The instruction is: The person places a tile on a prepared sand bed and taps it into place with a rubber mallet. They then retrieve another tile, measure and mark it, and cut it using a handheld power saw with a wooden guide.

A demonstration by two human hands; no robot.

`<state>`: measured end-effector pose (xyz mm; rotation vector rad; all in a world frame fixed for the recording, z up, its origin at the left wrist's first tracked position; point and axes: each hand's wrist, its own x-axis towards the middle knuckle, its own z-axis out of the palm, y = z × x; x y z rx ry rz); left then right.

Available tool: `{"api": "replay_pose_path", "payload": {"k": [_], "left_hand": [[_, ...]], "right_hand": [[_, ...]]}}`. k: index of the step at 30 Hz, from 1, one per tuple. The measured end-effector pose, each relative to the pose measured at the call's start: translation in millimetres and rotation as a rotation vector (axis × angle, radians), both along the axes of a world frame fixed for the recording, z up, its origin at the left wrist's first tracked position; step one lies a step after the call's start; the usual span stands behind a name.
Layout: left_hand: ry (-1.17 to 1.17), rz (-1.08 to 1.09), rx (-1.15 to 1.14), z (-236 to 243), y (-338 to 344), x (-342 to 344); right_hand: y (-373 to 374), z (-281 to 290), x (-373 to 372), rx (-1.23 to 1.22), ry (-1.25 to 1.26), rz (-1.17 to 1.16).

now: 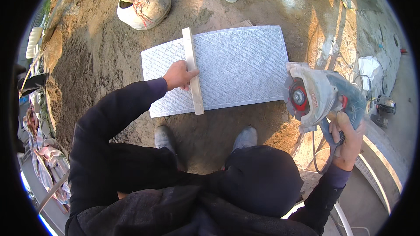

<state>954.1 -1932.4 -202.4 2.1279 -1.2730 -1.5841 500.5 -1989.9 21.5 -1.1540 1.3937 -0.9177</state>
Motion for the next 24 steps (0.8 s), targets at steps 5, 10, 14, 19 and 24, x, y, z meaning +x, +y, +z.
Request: {"api": "replay_pose_path", "payload": {"k": [5,10,14,19,24], "left_hand": [[0.034,-0.022,0.014,-4.5,-15.0,-25.6],[0.057,-0.032,-0.017,-10.7,-17.5,-36.8],[0.024,-0.015,-0.011,-11.9,-20.5,-40.9],[-0.011,-0.035,0.0,-8.9,-22.6,-45.1],[-0.042,-0.051,0.021,-7.2,-26.3,-50.0]], "right_hand": [[93.5,-6.7,-18.3,0.275,0.169,0.012],[123.3,-64.5,-34.0,0.329,0.295,0.027],[124.6,-96.5,-50.3,0.4,0.316,0.023],[121.5,-120.4,-62.1,0.404,0.357,0.023],[130.6,-128.5,-61.9,0.524,0.449,-0.009]]}}
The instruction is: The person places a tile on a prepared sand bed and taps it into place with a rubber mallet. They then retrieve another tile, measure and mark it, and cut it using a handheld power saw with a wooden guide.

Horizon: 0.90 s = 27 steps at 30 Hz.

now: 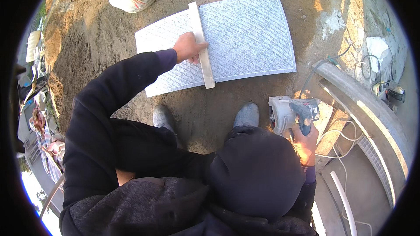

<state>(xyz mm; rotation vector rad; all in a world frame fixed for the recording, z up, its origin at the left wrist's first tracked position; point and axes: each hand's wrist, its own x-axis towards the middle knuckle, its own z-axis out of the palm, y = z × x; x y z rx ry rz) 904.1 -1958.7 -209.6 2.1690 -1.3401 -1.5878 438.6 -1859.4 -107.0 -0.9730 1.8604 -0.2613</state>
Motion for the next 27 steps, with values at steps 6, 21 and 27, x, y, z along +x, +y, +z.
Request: {"api": "replay_pose_path", "payload": {"k": [6,21,27], "left_hand": [[0.003,-0.022,0.003,-0.8,-4.9,-2.4],[0.047,0.033,0.036,0.5,-1.9,-3.5],[0.047,0.027,0.036,1.0,-2.5,-2.3]], "right_hand": [[14.6,-11.1,4.8,-0.118,0.019,0.088],[18.0,-5.9,1.9,-0.116,-0.04,0.089],[10.1,-4.3,6.3,-0.082,-0.033,0.06]]}}
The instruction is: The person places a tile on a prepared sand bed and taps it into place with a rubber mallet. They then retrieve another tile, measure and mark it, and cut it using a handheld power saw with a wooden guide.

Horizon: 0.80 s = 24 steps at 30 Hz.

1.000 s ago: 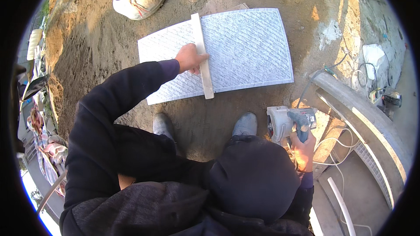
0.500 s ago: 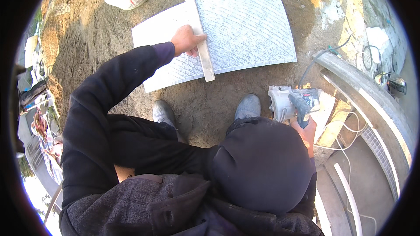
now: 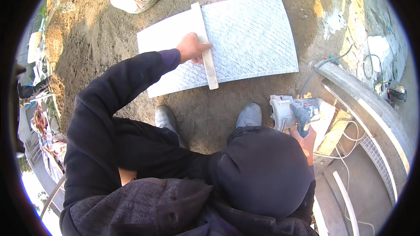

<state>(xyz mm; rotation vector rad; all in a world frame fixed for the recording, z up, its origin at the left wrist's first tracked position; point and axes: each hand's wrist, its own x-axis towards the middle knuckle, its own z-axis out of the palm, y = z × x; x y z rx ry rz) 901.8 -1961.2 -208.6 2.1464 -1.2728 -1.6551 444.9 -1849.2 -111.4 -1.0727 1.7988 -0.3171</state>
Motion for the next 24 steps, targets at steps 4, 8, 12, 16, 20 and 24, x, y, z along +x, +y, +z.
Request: {"api": "replay_pose_path", "payload": {"k": [4,8,12,16,20,24], "left_hand": [[0.003,-0.001,-0.001,0.1,-0.1,-0.5],[0.002,-0.004,0.002,0.2,-0.1,-0.9],[0.015,0.016,-0.008,0.4,0.6,-0.5],[0.02,0.021,-0.006,1.1,0.5,-0.5],[0.007,0.008,-0.005,2.2,0.7,-0.8],[-0.004,0.0,-0.004,1.8,0.5,-0.3]], "right_hand": [[2.5,-2.0,-0.2,-0.031,-0.005,0.002],[3.9,-5.4,-4.3,-0.037,-0.009,0.017],[3.9,-6.5,-5.2,-0.043,0.008,0.025],[5.5,-4.5,2.1,-0.045,0.084,0.012],[2.4,2.5,7.8,-0.027,0.01,-0.02],[0.3,7.5,9.2,0.062,-0.016,-0.084]]}}
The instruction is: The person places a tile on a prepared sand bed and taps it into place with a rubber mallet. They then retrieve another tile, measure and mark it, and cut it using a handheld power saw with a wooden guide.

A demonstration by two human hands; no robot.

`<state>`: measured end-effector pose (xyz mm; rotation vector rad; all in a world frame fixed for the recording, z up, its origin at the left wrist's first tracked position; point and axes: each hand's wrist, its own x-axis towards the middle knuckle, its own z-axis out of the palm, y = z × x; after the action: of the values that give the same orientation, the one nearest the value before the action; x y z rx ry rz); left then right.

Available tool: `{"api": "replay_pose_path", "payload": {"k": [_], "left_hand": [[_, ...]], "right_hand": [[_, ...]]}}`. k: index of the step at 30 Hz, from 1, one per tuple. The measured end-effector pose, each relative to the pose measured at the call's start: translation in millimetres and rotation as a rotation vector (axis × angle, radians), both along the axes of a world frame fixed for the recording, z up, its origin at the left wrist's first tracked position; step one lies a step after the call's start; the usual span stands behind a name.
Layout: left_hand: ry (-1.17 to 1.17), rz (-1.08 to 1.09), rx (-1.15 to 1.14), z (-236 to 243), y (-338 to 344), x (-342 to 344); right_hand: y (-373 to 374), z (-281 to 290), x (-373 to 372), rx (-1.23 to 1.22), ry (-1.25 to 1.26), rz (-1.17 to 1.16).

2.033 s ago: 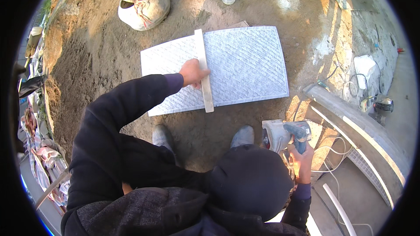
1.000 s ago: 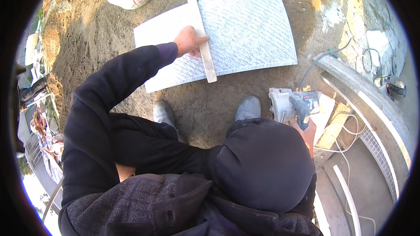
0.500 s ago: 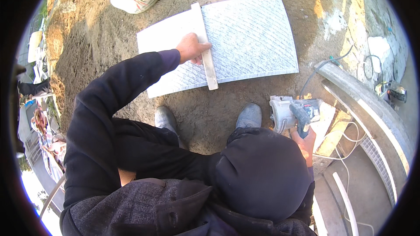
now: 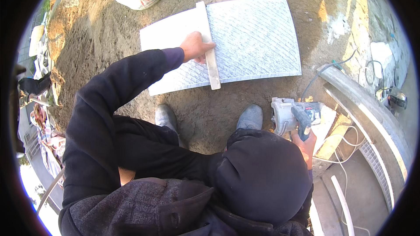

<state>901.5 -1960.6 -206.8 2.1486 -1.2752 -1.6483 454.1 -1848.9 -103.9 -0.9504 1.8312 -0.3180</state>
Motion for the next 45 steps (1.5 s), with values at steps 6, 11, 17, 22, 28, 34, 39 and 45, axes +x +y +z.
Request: {"api": "replay_pose_path", "payload": {"k": [6,11,17,22,28,34,39,45], "left_hand": [[-0.007,-0.024,0.002,0.5,0.2,-0.1],[0.012,0.0,0.005,3.3,0.0,-0.1],[-0.007,0.013,-0.022,-5.9,2.3,-1.8],[-0.156,-0.049,-0.024,5.2,-10.9,12.6],[-0.12,0.164,-0.193,36.5,-19.2,77.8],[0.269,0.036,-0.067,10.1,9.3,35.6],[0.059,-0.193,0.157,3.6,16.4,46.4],[-0.11,-0.17,0.051,10.8,19.8,33.5]], "right_hand": [[0.3,-3.5,-4.6,-0.064,0.023,0.078],[2.1,-8.4,-6.7,-0.102,0.035,0.103],[23.4,-4.0,-1.3,-0.072,0.021,0.122],[32.9,-2.0,0.1,-0.063,0.014,0.127],[37.2,-2.9,0.2,-0.05,0.003,0.107],[40.3,-5.8,1.6,-0.059,-0.001,0.109],[46.0,-5.7,2.6,-0.056,-0.005,0.095],[26.9,-2.9,-3.3,-0.042,-0.01,0.084]]}}
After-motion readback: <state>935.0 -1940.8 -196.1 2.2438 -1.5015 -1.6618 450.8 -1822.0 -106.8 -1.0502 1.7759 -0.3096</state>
